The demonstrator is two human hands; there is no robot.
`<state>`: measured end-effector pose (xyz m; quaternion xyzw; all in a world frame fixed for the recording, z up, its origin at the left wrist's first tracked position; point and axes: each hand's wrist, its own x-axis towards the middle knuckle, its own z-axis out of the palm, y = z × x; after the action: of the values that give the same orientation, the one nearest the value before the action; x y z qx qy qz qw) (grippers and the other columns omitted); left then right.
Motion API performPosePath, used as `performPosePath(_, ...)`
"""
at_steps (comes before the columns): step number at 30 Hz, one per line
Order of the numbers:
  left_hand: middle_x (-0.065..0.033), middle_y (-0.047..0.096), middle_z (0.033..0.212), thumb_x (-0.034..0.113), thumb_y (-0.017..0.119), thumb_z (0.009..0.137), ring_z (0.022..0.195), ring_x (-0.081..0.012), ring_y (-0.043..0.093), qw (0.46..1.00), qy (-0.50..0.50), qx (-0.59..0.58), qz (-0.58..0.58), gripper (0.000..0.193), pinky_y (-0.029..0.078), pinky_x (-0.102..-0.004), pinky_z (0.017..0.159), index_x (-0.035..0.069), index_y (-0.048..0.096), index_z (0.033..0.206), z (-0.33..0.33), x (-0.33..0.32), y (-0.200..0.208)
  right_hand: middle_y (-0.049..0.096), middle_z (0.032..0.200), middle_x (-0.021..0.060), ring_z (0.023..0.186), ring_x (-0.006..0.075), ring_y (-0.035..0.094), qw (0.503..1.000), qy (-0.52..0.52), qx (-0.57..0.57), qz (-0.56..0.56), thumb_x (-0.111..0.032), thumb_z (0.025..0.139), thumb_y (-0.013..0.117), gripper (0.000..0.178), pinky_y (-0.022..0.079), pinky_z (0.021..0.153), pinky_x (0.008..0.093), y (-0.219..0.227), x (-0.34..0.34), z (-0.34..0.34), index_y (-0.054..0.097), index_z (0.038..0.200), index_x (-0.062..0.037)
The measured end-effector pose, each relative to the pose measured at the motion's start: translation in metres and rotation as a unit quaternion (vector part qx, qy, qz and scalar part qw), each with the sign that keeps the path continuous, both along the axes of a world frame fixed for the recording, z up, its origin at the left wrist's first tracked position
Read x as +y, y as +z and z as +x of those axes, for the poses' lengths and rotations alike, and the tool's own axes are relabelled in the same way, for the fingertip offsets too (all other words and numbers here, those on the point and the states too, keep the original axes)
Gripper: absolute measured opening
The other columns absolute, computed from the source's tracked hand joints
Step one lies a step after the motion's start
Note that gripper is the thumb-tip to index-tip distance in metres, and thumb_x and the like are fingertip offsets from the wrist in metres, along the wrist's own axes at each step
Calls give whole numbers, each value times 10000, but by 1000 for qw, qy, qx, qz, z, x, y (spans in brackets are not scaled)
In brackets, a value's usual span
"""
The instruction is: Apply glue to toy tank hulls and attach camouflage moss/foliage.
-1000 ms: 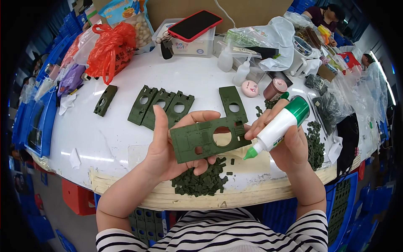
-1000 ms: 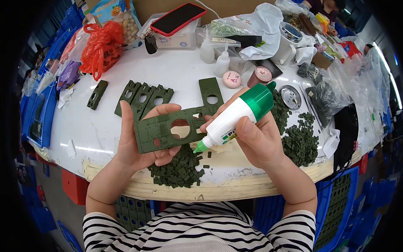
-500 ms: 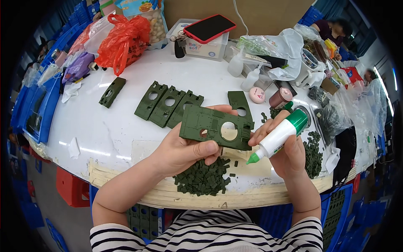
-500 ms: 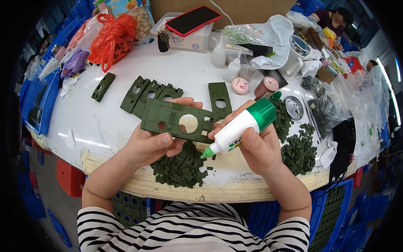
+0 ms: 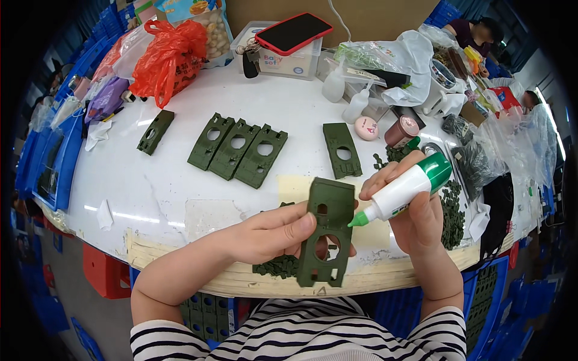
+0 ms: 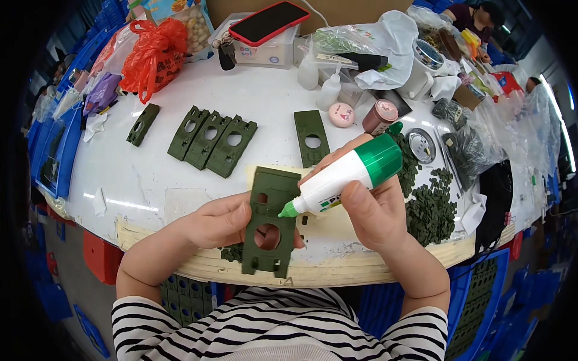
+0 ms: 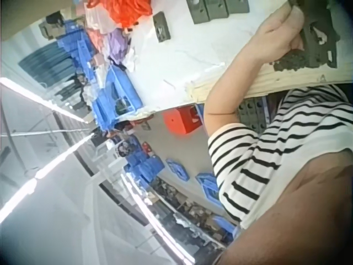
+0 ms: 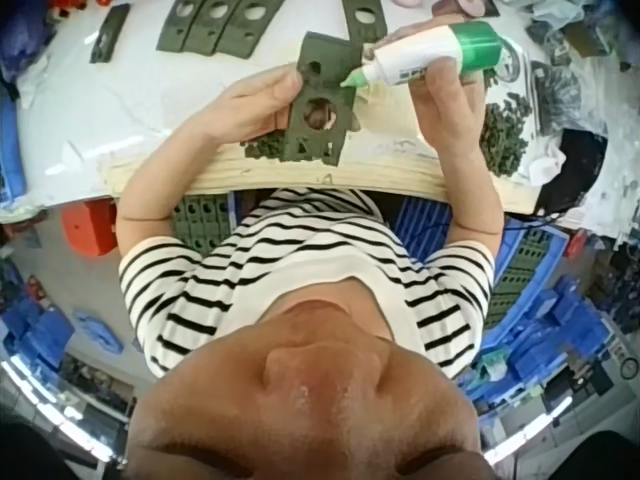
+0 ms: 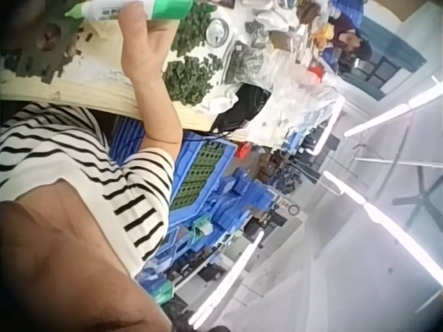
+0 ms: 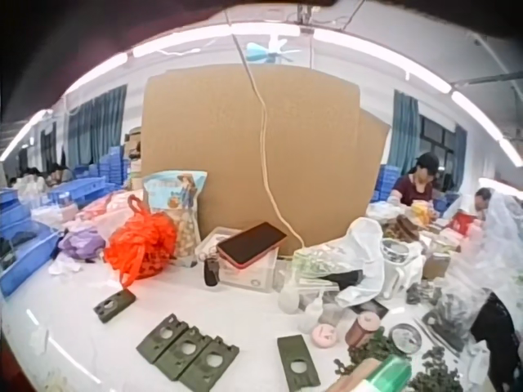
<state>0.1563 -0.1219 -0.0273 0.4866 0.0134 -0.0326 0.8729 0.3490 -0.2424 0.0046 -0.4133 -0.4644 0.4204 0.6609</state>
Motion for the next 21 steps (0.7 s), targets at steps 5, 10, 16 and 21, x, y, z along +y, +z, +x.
performPosePath(5,-188,571,1098,614,204,922,1005,-224,555,999,7,33,8,738,475,-369,838,17,317,1341,1,-2,-6,626,934,148,991,287,606,998,-7,-53,-11,-463,857,599,483,437,925,420,-2,0,-5,451,1034,-38)
performPosePath(10,-68,602,1037,561,167,962,856,-109,500,998,-2,63,-13,671,470,-273,759,24,452,1245,1,-6,0,641,962,140,991,283,622,999,-32,-22,-26,-424,865,607,451,452,913,412,-5,0,-6,454,1062,-48)
performPosePath(16,-39,607,966,574,156,958,826,-100,489,996,2,87,23,688,455,-269,755,31,528,1159,0,-6,2,642,954,131,958,261,635,998,-20,-27,-44,-408,869,608,440,485,867,395,-7,0,-4,452,1067,-47)
performPosePath(21,-23,600,926,581,156,956,810,-96,487,995,-2,102,24,698,445,-256,731,32,556,1116,0,-6,5,642,946,142,935,264,641,998,-26,-42,-42,-385,877,603,426,491,866,399,-6,0,-5,447,1060,-35)
